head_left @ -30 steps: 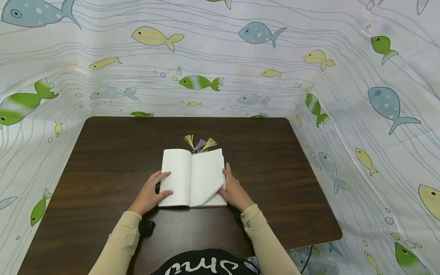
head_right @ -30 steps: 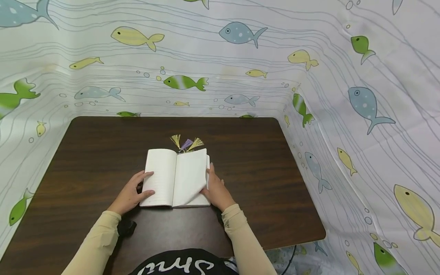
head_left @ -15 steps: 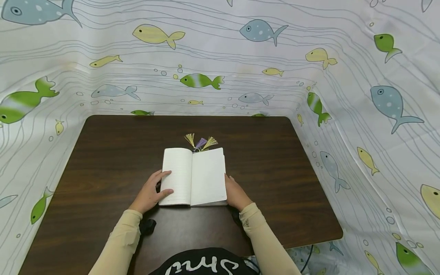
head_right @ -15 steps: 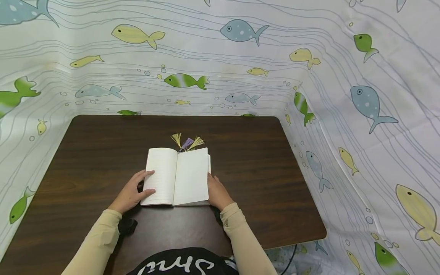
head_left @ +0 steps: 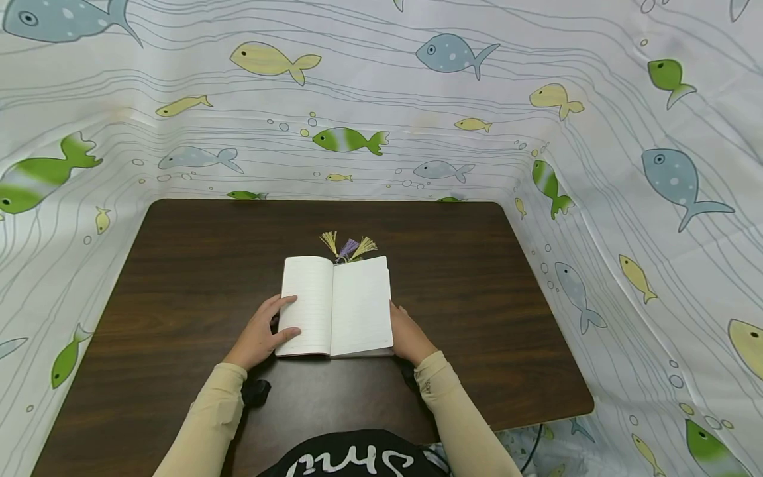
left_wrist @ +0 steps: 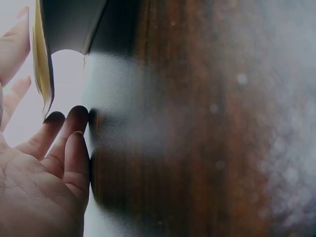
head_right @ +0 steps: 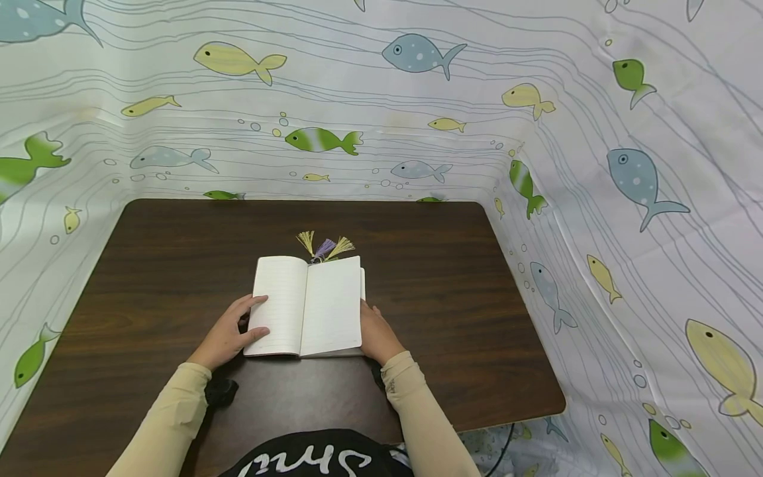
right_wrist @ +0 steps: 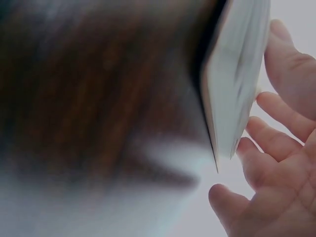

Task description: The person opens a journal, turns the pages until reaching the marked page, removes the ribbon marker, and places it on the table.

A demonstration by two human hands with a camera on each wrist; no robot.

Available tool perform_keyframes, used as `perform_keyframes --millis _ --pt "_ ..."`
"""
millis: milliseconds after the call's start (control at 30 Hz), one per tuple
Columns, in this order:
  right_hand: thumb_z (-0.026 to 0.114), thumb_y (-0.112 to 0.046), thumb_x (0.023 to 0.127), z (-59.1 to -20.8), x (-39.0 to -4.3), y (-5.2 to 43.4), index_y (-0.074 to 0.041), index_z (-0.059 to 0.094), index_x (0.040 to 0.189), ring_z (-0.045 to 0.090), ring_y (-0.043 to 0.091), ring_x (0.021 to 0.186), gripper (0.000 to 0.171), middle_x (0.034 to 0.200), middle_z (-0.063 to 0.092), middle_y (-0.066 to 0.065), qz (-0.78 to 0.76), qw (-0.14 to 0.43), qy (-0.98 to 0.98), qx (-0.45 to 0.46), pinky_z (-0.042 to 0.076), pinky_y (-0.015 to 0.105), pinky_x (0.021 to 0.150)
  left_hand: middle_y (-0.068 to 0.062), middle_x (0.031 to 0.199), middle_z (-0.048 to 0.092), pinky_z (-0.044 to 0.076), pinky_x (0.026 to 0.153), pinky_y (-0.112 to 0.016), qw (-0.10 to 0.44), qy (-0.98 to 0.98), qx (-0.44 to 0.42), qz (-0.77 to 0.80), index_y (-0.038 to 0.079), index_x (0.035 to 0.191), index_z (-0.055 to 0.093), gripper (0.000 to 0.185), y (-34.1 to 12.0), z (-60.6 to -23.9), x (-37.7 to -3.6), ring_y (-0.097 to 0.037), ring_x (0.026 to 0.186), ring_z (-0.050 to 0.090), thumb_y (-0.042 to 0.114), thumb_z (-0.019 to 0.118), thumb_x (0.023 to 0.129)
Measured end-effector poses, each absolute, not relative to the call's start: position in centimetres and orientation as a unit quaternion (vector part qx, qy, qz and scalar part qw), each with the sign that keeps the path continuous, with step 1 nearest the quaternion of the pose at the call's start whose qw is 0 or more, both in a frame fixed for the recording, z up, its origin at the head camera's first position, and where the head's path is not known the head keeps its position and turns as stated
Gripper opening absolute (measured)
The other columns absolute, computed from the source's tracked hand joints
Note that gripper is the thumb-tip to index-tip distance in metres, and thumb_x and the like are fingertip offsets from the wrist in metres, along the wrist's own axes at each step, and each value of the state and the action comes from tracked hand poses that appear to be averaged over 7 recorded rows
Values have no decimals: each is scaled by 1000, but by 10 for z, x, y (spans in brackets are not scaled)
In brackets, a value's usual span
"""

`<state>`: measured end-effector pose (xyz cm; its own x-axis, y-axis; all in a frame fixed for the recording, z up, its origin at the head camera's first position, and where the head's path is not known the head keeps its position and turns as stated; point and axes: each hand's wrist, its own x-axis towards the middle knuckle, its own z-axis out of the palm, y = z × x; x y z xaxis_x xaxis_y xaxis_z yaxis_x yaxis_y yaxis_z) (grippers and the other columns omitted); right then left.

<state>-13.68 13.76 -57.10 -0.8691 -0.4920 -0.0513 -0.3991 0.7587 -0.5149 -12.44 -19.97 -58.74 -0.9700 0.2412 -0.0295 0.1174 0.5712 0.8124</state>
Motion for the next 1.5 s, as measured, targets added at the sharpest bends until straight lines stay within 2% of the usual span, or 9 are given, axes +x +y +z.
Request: perform_keyframes --millis 233,400,533,667,767,900,1000,1267,1500 --pt "53 -28 106 -567 -137 135 -15 44 155 31 34 149 52 159 41 10 -229 70 937 -255 22 64 117 -29 158 28 30 109 -70 70 883 102 453 10 152 46 72 -199 -586 -125 -52 142 31 38 76 92" --pt "55 -31 105 -563 -138 129 -13 46 154 36 32 147 53 155 46 10 -227 41 936 -267 22 60 119 -30 158 28 30 109 -70 70 884 101 451 10 151 46 72 -199 -584 -125 -52 141 31 38 76 92" --pt "57 -28 104 -564 -136 119 -4 49 148 42 35 143 51 150 51 17 -256 11 930 -264 28 57 118 -30 158 27 30 109 -71 70 884 99 451 10 151 46 72 -199 -583 -124 -52 142 31 38 76 92" --pt "58 -24 104 -564 -128 105 2 44 149 45 38 140 54 148 50 23 -306 30 921 -240 37 50 114 -29 158 27 30 109 -71 69 884 97 451 11 151 46 72 -199 -584 -123 -52 142 30 37 76 92" --pt "61 -17 102 -562 -126 93 4 38 152 47 36 138 60 149 49 23 -271 36 927 -256 41 46 112 -29 158 27 30 108 -71 69 884 101 451 11 152 46 71 -199 -584 -123 -52 142 31 37 76 93" --pt "63 -19 102 -561 -129 79 0 29 158 52 28 136 69 154 47 14 -180 20 937 -300 39 42 114 -30 158 27 31 108 -71 69 884 103 451 11 152 45 72 -199 -584 -124 -52 142 31 39 75 93" --pt "62 -26 103 -561 -131 73 -7 27 160 51 23 136 70 154 47 9 -168 21 934 -315 40 45 113 -30 158 27 31 108 -71 69 884 102 451 11 152 46 72 -200 -585 -124 -53 141 31 39 75 93" --pt "60 -29 104 -562 -129 67 -28 36 159 39 18 145 60 159 40 5 -135 29 927 -349 41 58 108 -25 163 23 30 110 -67 64 870 105 478 -1 153 41 64 -203 -585 -126 -49 147 25 16 69 98" --pt "58 -27 105 -559 -125 66 -34 34 159 39 21 145 60 160 36 8 -117 42 926 -355 40 62 107 -19 164 27 26 114 -64 65 855 70 509 0 152 44 54 -206 -582 -127 -44 150 23 35 44 110"
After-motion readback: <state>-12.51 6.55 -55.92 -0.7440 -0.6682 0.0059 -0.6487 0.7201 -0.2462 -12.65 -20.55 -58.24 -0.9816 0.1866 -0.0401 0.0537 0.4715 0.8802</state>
